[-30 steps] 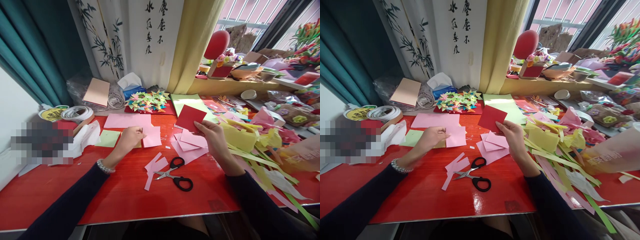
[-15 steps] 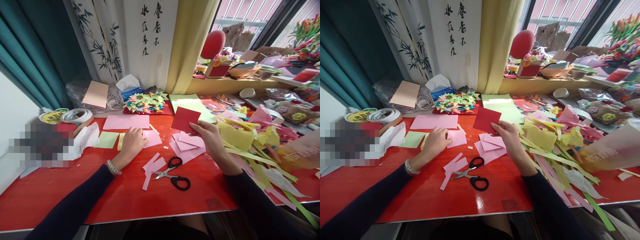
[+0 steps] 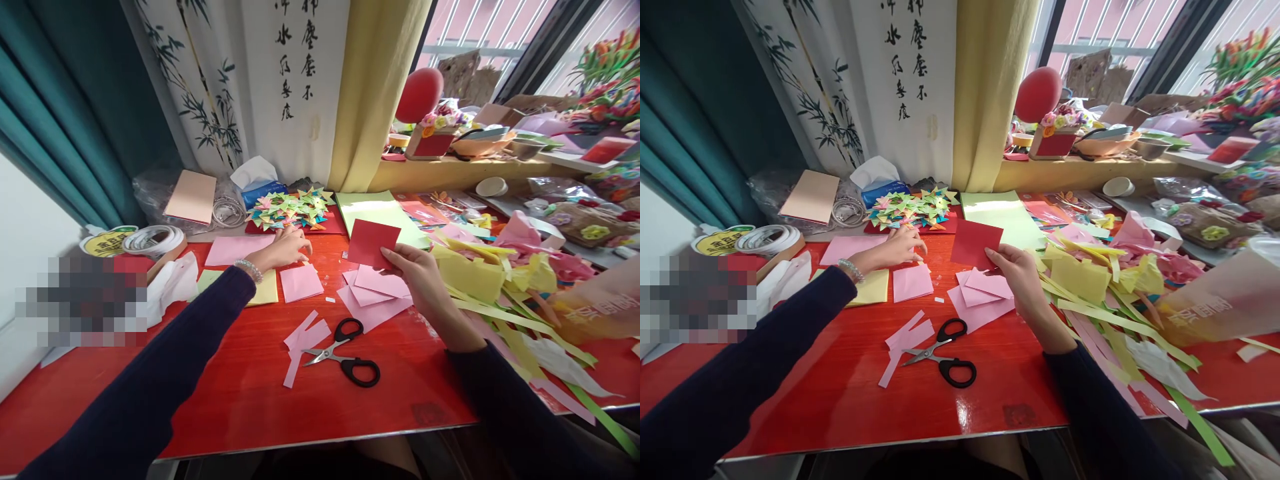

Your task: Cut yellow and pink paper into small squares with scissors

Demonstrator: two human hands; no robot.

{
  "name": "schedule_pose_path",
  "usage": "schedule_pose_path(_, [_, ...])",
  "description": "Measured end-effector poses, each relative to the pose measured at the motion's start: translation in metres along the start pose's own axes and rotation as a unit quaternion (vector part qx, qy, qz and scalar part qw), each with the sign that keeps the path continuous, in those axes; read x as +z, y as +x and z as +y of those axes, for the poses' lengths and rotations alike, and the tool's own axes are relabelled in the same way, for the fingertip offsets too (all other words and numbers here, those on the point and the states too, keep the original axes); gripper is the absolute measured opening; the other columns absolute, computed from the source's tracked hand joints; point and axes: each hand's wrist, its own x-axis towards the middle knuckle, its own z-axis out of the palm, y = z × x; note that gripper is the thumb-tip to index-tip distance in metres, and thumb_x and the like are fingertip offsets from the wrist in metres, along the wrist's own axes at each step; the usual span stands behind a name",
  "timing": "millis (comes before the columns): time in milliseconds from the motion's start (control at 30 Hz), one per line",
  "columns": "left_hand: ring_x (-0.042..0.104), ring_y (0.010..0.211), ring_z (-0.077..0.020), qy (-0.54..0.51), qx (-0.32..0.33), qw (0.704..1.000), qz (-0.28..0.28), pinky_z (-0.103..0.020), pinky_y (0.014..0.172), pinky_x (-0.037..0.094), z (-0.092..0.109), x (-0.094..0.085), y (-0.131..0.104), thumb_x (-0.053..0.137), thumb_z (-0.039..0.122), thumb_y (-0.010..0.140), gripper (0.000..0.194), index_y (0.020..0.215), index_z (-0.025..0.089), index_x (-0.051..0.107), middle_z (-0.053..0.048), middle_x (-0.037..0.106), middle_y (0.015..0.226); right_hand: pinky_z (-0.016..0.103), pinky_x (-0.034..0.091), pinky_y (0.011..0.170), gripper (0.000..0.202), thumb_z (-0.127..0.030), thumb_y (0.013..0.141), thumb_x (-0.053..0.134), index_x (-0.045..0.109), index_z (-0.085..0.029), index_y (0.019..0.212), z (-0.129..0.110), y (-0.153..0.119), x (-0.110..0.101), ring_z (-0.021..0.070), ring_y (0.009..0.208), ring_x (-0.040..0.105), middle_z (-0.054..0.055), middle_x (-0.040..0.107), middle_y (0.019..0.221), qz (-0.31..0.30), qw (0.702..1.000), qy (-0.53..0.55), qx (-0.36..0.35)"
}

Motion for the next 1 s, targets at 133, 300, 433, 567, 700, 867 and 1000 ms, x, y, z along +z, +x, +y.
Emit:
schedule_pose_path(133, [0.034, 0.105, -0.0288, -0.013, 0.0, 1.0, -0.006, -0.044, 0.087, 0.027, -0.003, 0.011, 0.012, 0.057, 0.032, 0.077, 0.013, 0.078, 0.02, 0.063, -0.007, 0.049, 0.099, 0.024, 0.05, 0.057, 0.025, -0.039, 0.071, 0.067, 0.065, -0.015, 0.078, 0.001, 0.0, -0.003, 0.0128, 0.062, 0.061, 0.003, 0.063, 0.072, 0.0, 1.0, 0.005, 0.003])
schedule_pose_path(300, [0.036, 0.1, -0.0262, -0.003, 0.014, 1.0, 0.004, -0.043, 0.084, 0.027, -0.004, 0.018, 0.013, 0.047, 0.029, 0.084, 0.02, 0.073, 0.019, 0.061, -0.006, 0.052, 0.094, 0.021, 0.049, 0.056, 0.023, -0.036, 0.072, 0.067, 0.066, -0.015, 0.079, 0.002, -0.001, -0.002, 0.0099, 0.06, 0.059, 0.003, 0.062, 0.073, -0.013, 1.0, 0.024, 0.012])
schedule_pose_path(433, [0.038, 0.096, -0.0255, 0.019, 0.018, 1.0, 0.016, -0.042, 0.084, 0.027, -0.002, 0.025, 0.014, 0.046, 0.026, 0.084, 0.02, 0.071, 0.018, 0.06, -0.006, 0.052, 0.089, 0.023, 0.049, 0.056, 0.026, -0.04, 0.071, 0.066, 0.065, -0.015, 0.078, 0.005, -0.002, 0.0, 0.0103, 0.058, 0.058, 0.002, 0.062, 0.072, -0.022, 1.0, 0.015, 0.012])
schedule_pose_path(567, [0.038, 0.099, -0.0277, 0.047, -0.002, 0.997, 0.059, -0.043, 0.087, 0.025, 0.003, 0.015, 0.026, 0.044, 0.023, 0.085, 0.019, 0.075, 0.016, 0.059, -0.01, 0.051, 0.093, 0.023, 0.048, 0.057, 0.026, -0.041, 0.071, 0.065, 0.064, -0.015, 0.076, 0.007, -0.002, 0.0, 0.0111, 0.06, 0.058, 0.001, 0.06, 0.07, -0.021, 1.0, 0.01, 0.009])
schedule_pose_path(700, [0.036, 0.101, -0.0308, 0.06, -0.072, 0.986, 0.139, -0.046, 0.084, 0.026, 0.025, -0.014, 0.025, 0.033, 0.025, 0.089, 0.026, 0.084, 0.013, 0.056, -0.014, 0.048, 0.098, 0.023, 0.048, 0.056, 0.026, -0.04, 0.073, 0.064, 0.064, -0.015, 0.079, 0.008, -0.001, -0.002, 0.0113, 0.06, 0.058, 0.002, 0.06, 0.071, -0.019, 1.0, 0.008, 0.008])
schedule_pose_path(867, [0.04, 0.08, -0.0225, 0.005, -0.079, 0.994, 0.081, -0.038, 0.073, 0.033, 0.088, -0.003, -0.065, 0.031, 0.022, 0.088, 0.022, 0.078, 0.017, 0.05, -0.008, 0.048, 0.086, 0.024, 0.049, 0.057, 0.026, -0.042, 0.073, 0.064, 0.062, -0.016, 0.075, 0.007, -0.005, 0.0, 0.0112, 0.059, 0.056, 0.001, 0.057, 0.067, -0.023, 1.0, -0.008, -0.002])
schedule_pose_path(1000, [0.04, 0.077, -0.0219, -0.022, -0.13, 0.991, 0.012, -0.038, 0.069, 0.035, 0.122, 0.032, -0.134, 0.027, 0.022, 0.089, 0.025, 0.076, 0.017, 0.047, -0.008, 0.048, 0.086, 0.024, 0.049, 0.057, 0.027, -0.042, 0.072, 0.064, 0.062, -0.016, 0.074, 0.005, -0.008, 0.003, 0.0108, 0.059, 0.056, 0.0, 0.057, 0.067, -0.033, 0.999, -0.006, -0.003])
